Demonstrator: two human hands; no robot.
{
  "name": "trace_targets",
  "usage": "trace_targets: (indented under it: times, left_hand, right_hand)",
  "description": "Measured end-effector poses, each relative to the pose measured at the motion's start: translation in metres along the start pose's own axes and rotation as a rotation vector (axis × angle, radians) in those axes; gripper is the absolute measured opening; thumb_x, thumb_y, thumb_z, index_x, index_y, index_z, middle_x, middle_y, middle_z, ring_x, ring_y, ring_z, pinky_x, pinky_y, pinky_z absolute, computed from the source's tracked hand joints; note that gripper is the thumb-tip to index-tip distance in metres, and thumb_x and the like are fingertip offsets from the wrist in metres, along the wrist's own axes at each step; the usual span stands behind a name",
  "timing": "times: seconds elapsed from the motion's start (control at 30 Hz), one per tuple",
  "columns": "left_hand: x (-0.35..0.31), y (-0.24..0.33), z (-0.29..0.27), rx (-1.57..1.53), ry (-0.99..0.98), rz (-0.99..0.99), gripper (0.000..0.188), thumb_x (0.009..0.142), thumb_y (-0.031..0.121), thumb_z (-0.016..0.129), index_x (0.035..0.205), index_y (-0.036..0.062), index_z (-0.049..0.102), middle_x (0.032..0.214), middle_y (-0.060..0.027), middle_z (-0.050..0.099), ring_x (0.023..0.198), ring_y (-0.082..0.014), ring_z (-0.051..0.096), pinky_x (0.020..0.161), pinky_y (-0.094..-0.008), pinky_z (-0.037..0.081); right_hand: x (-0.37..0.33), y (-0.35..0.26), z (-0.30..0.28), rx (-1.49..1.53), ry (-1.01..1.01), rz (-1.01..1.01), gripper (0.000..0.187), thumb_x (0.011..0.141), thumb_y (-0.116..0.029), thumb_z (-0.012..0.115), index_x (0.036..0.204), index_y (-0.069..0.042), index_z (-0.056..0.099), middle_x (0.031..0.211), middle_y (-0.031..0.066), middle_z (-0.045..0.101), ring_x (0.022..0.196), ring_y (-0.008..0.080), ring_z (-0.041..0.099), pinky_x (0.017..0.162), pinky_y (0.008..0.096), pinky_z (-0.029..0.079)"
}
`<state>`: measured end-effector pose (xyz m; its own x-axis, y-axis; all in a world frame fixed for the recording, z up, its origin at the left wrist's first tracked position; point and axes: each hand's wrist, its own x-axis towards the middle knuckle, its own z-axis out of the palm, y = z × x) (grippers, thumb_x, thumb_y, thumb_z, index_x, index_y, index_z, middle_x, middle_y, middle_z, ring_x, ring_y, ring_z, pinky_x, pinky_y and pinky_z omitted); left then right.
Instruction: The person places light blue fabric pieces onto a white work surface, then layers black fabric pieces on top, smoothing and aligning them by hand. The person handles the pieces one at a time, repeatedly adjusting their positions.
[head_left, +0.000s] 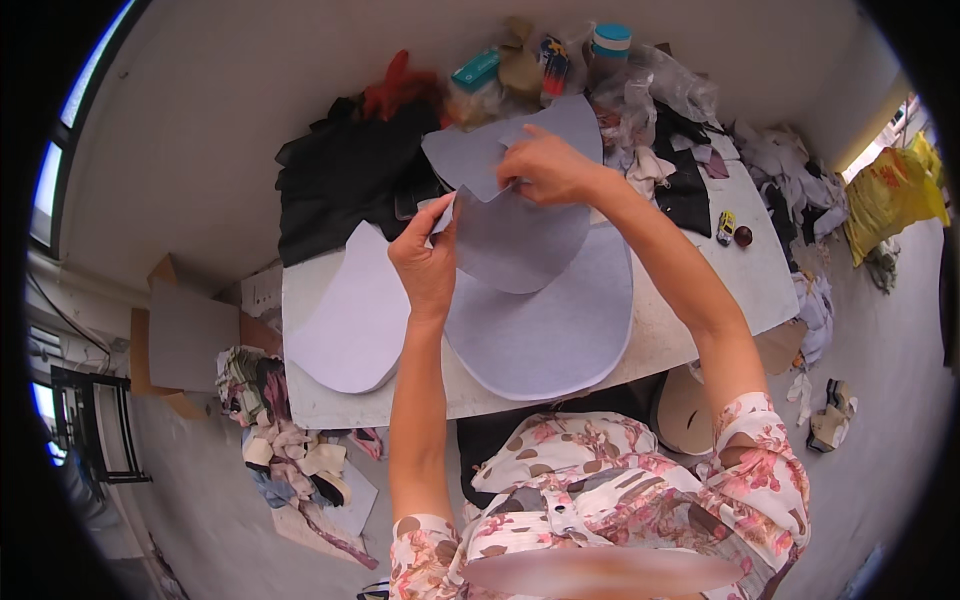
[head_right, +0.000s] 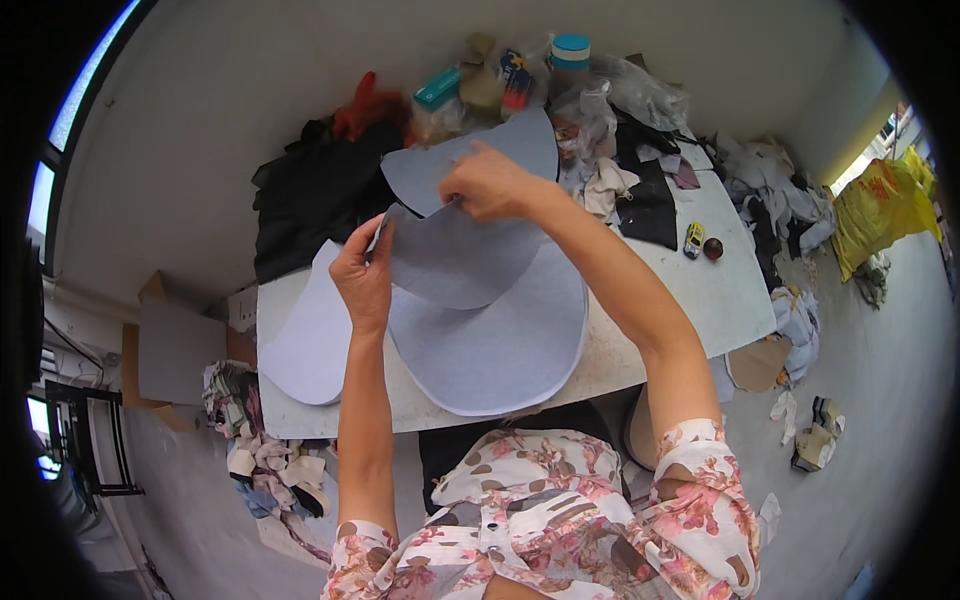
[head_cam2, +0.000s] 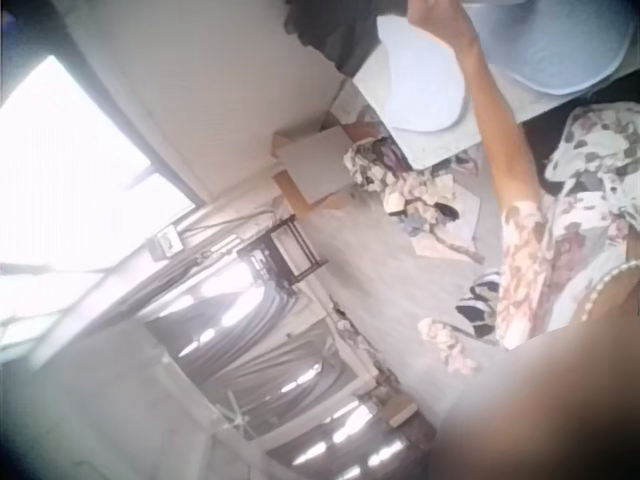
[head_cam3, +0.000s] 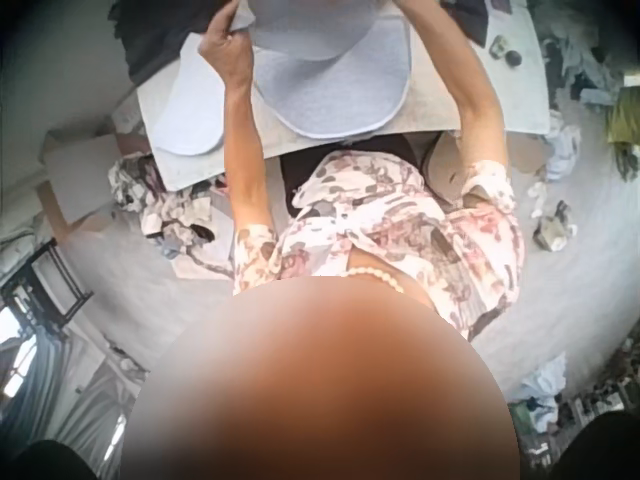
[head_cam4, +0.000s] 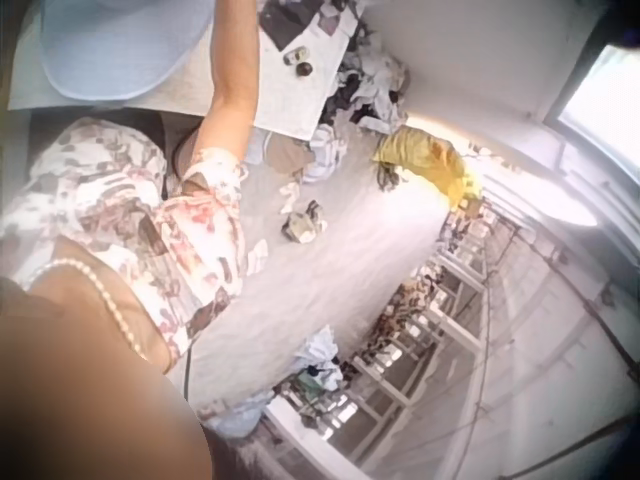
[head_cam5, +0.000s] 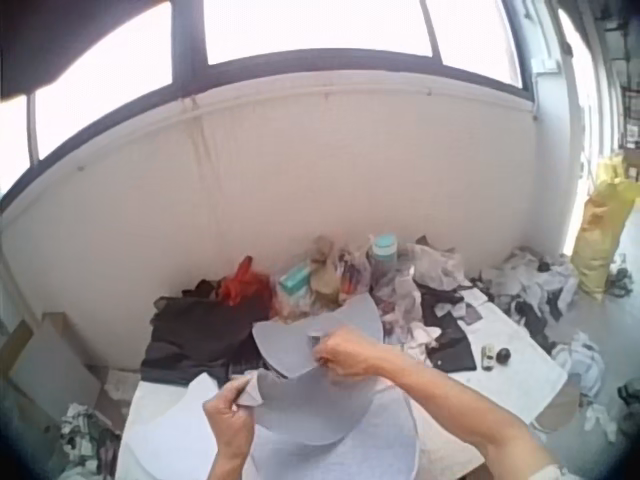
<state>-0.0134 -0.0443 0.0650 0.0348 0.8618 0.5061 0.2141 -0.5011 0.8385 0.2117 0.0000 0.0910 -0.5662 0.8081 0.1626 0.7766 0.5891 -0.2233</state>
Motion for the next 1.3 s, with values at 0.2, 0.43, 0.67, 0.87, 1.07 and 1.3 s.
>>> trace_targets:
  times: [0.2,0.43,0.67,0.87,1.07,1.3]
  left_hand:
    - [-0.001,0.001,-0.032,-0.173,0.190,0.026,0.022,0.094,0.020,0.065,0.107,0.0030,0.071,0.091,0.0021,0.068,0.080,-0.0027,0.056,0.074,-0.0165,0.045]
    - [-0.007,0.014,-0.049,-0.443,0.265,-0.071,0.022,0.094,0.024,0.065,0.102,0.0033,0.070,0.092,0.0006,0.069,0.082,-0.0056,0.060,0.078,-0.0199,0.047]
    - [-0.034,0.024,-0.072,-0.632,0.124,-0.190,0.020,0.097,0.018,0.059,0.109,0.0033,0.065,0.102,-0.0007,0.067,0.089,-0.0062,0.061,0.082,-0.0210,0.048]
    - [-0.068,0.027,-0.086,-0.689,0.070,-0.343,0.018,0.098,0.015,0.058,0.108,0.0025,0.064,0.104,-0.0008,0.067,0.090,-0.0049,0.061,0.082,-0.0198,0.047]
    - [-0.079,0.014,-0.080,-0.704,0.065,-0.543,0.019,0.097,0.017,0.060,0.108,0.0025,0.064,0.105,-0.0010,0.067,0.091,-0.0062,0.061,0.082,-0.0210,0.047]
    - [-0.072,-0.041,-0.061,-0.517,0.047,-0.664,0.023,0.095,0.023,0.064,0.105,0.0022,0.065,0.095,0.0013,0.067,0.078,-0.0062,0.058,0.069,-0.0214,0.045]
  right_hand:
    - [-0.081,0.043,-0.032,0.200,0.377,0.202,0.017,0.076,-0.009,0.070,0.093,-0.008,0.067,0.088,0.0015,0.066,0.087,0.0147,0.060,0.099,0.0365,0.041]
    - [-0.115,0.000,-0.030,1.119,0.715,0.207,0.028,0.088,-0.024,0.070,0.106,-0.004,0.067,0.093,-0.0015,0.067,0.088,0.0058,0.058,0.081,0.0223,0.046]
    - [-0.147,-0.042,-0.018,1.218,0.788,0.330,0.027,0.094,-0.023,0.061,0.112,-0.003,0.067,0.095,-0.0008,0.067,0.089,0.0058,0.059,0.081,0.0212,0.047]
    - [-0.180,-0.069,-0.001,1.339,0.728,0.501,0.029,0.096,-0.021,0.058,0.117,-0.002,0.063,0.101,0.0004,0.066,0.090,0.0054,0.059,0.080,0.0203,0.047]
    - [-0.186,-0.071,0.020,1.346,0.690,0.574,0.029,0.096,-0.023,0.059,0.115,-0.002,0.063,0.098,-0.0006,0.066,0.086,0.0043,0.059,0.075,0.0197,0.048]
    - [-0.172,-0.052,0.050,1.205,0.588,0.636,0.030,0.096,-0.027,0.059,0.111,-0.002,0.064,0.087,-0.0037,0.064,0.074,0.0026,0.055,0.063,0.0187,0.045]
